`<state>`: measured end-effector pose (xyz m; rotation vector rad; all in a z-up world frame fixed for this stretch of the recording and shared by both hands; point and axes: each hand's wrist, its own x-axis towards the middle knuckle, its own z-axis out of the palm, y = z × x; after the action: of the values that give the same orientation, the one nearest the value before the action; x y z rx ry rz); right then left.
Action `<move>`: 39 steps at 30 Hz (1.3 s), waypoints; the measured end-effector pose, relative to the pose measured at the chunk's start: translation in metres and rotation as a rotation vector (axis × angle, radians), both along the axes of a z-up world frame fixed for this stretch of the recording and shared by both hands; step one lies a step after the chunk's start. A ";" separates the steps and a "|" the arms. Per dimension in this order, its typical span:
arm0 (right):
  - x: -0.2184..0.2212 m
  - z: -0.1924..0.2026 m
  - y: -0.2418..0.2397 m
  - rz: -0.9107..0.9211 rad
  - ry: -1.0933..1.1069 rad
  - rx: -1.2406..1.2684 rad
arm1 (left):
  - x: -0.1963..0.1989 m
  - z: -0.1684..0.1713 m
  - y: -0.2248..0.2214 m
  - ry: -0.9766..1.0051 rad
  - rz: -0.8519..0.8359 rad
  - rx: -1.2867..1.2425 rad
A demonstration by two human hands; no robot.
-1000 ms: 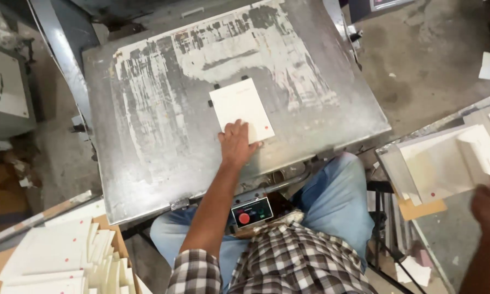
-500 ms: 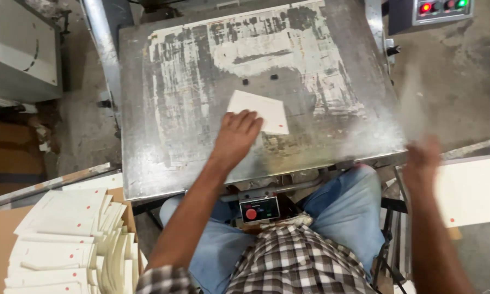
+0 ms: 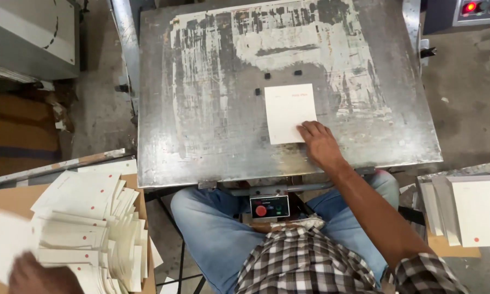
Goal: Operating an industrial folding or printing machine by feeding paper into the mechanism.
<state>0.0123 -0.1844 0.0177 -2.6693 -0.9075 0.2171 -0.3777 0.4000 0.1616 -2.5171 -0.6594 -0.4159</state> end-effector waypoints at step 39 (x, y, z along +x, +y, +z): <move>0.070 -0.005 0.052 -0.211 0.261 -0.219 | -0.099 -0.167 -0.136 -0.184 -0.091 -0.508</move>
<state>0.0826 -0.1326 0.0127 -2.8194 -0.5454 0.6300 -0.4767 0.2639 -0.0058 -3.0233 -0.8037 -0.5779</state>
